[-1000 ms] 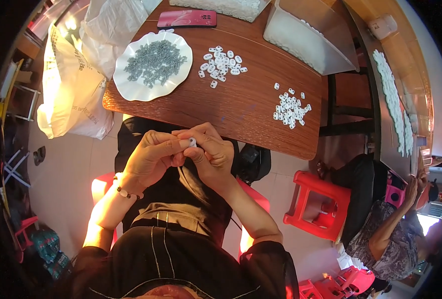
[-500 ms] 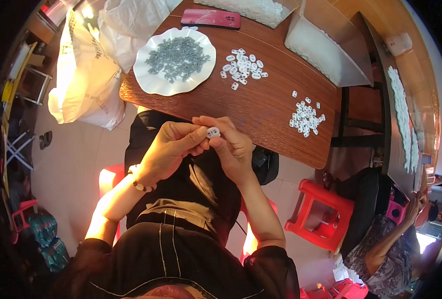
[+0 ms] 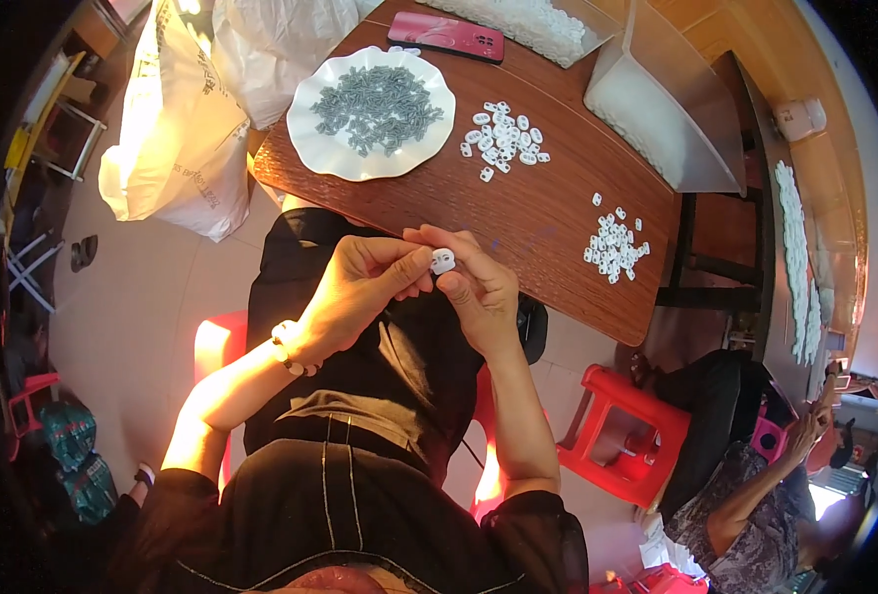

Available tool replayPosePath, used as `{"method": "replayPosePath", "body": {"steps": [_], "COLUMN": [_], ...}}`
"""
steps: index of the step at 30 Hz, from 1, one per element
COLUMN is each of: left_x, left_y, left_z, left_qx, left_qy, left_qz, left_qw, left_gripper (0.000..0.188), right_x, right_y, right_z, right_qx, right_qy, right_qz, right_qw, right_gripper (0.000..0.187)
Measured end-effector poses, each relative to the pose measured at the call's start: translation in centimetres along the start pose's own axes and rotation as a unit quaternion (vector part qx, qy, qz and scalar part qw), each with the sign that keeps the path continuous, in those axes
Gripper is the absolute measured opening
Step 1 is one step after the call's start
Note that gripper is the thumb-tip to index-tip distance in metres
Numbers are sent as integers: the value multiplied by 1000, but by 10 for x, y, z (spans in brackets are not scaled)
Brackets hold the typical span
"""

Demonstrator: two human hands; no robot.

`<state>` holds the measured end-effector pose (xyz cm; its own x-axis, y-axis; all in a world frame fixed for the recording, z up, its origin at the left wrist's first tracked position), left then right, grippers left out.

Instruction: Manually assembling small plastic hardware components by inserting metal pins into them.

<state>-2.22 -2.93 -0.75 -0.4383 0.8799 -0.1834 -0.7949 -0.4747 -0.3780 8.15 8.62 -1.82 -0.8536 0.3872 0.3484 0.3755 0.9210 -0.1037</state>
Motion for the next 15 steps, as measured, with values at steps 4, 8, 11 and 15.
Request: {"method": "replayPosePath", "body": {"steps": [4, 8, 11, 15], "left_x": [1, 2, 3, 3], "left_y": [3, 7, 6, 6], "left_z": [-3, -6, -8, -9], "left_qx": [-15, -14, -31, -51], "left_qy": [10, 24, 25, 33], "left_qz": [-3, -7, -5, -9], "left_qw": [1000, 1000, 999, 998], "left_gripper": [25, 25, 26, 27], "right_x": [0, 0, 0, -2], "right_y": [2, -2, 0, 2], "right_z": [2, 3, 6, 6], "right_qx": [2, -4, -44, -73], "right_qy": [-11, -21, -4, -9], "right_qz": [-1, 10, 15, 20], "right_qw": [1000, 1000, 999, 997], "right_gripper": [55, 53, 48, 44]}}
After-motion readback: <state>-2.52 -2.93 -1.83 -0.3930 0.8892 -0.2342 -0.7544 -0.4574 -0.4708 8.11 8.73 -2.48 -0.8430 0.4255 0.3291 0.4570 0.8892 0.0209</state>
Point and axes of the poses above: each hand's wrist, its own x-axis towards the middle knuckle, its own y-axis out of the back of the hand, z = x × y, the point moved 2 cm from there along x, towards the middle knuckle, and after that the axes turned 6 degrees about y, right-handed, at the moved point
